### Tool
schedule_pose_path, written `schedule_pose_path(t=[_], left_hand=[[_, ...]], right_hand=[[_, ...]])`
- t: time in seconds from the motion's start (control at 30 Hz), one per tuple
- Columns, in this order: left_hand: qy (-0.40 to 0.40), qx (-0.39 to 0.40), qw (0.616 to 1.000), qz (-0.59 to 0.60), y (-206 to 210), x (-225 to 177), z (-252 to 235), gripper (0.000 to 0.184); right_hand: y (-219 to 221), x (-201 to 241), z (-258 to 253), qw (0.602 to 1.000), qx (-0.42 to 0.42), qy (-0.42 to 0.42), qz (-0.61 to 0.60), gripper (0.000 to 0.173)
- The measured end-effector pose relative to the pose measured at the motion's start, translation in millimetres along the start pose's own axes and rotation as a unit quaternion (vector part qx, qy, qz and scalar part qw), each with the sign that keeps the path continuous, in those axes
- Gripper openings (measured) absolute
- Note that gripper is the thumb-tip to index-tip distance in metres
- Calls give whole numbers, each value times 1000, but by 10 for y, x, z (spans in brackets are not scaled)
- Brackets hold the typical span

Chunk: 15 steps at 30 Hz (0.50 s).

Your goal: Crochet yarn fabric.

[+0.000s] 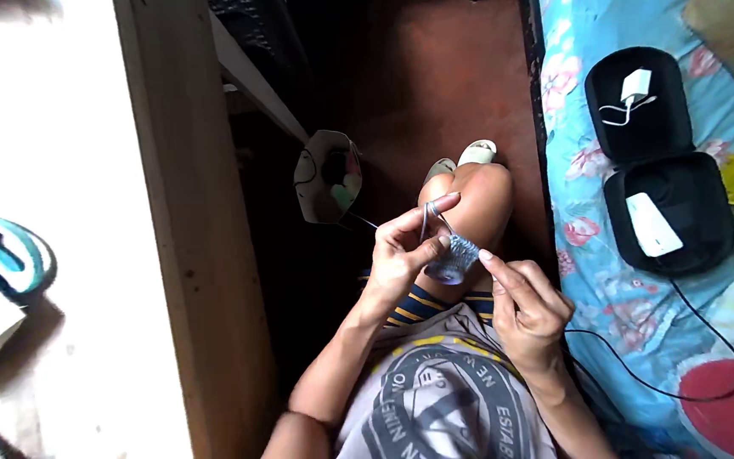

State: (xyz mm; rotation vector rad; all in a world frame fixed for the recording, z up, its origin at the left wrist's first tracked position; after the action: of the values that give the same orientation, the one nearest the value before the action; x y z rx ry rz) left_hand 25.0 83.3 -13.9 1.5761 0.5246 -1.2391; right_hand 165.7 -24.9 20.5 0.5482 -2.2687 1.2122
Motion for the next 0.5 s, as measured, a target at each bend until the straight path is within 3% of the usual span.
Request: schedule_pose_path(t=[0.13, 0.27, 0.43, 0.5], left_hand=[[-35, -1, 998, 44, -33, 55, -35, 45], [-56, -1, 996, 76, -31, 96, -57, 44], [28, 10, 1000, -1, 64, 27, -27, 50], [52, -21, 998, -11, 94, 48, 4, 51]], right_hand=[[30, -31, -22, 999, 16, 8, -27, 25], [83, -159, -25, 985, 53, 72, -147, 22], [205, -285, 20, 904, 79, 216, -361, 23], [197, -267, 7, 916, 60, 211, -336, 23]])
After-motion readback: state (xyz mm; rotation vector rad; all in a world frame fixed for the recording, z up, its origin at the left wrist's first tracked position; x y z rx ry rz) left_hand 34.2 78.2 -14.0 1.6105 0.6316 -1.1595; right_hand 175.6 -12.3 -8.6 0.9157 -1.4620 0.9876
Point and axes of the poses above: each hand's wrist, its own z-axis away from the middle knuckle, its own y-axis out of the palm, x = y × z, the point moved 7 cm from there along -z, towards the middle knuckle
